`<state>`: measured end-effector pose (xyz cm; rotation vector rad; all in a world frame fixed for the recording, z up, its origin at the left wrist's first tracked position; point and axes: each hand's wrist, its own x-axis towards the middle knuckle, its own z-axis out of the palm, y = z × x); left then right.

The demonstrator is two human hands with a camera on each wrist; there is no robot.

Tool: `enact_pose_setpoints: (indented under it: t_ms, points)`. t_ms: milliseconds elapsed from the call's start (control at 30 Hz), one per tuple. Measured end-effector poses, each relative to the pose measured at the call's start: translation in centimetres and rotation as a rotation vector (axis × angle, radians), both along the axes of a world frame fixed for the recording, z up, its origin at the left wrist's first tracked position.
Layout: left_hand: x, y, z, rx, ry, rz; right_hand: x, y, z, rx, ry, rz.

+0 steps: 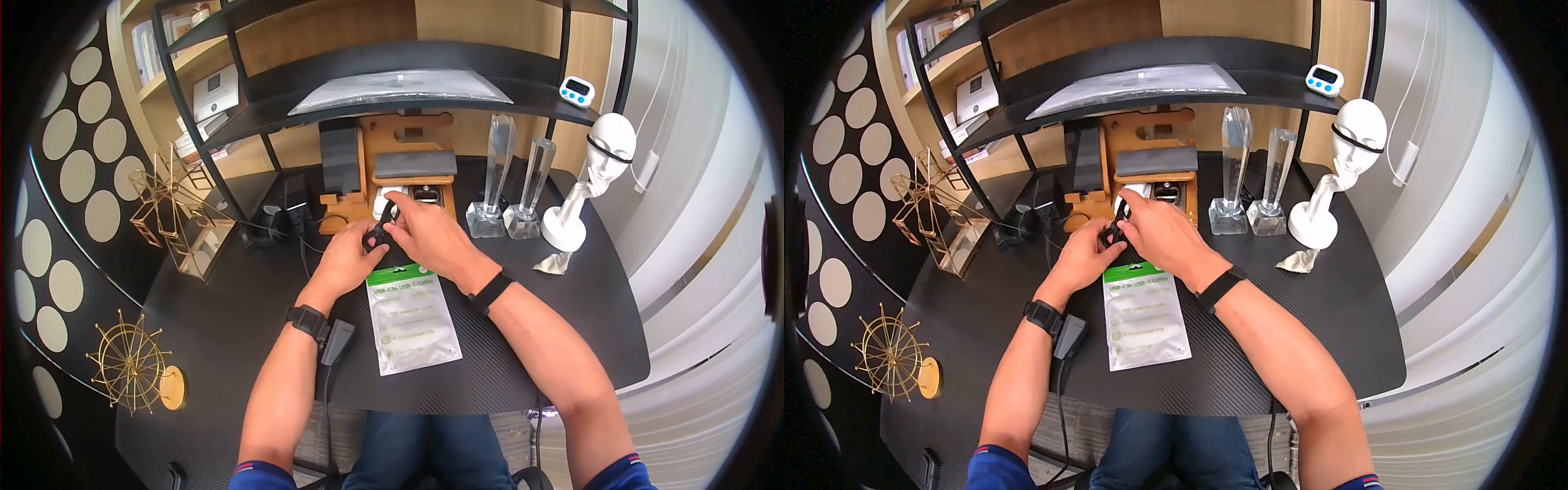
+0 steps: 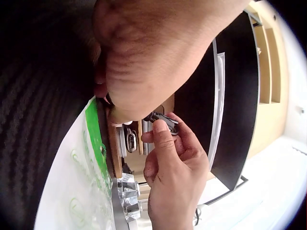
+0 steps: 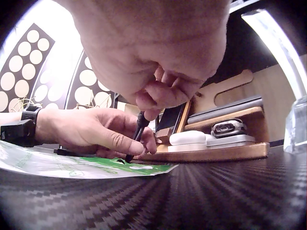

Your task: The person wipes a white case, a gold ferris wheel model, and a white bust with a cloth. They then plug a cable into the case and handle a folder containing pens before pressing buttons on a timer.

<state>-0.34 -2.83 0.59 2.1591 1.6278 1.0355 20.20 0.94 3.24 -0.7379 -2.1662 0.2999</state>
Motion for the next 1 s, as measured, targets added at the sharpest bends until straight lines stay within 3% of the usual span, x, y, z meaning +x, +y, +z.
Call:
enact_pose_setpoints:
  t_ms: [500,600,1000]
  points:
    - [0.3,-0.5,0.4,-0.105,-0.021,-0.024,-0.1,-0.5,0.5,-0.059,-0.002,0.041]
    - [0.2,-0.3,-0.3,-0.001,-0.001,-0.05,-0.1,-0.6,0.5,-0.062,0.006,0.04]
    - [0.2,0.1,-0.4,-0.075,-0.053,-0.054,0.0,-0.3,0.5,0.061,-0.043,-0.012]
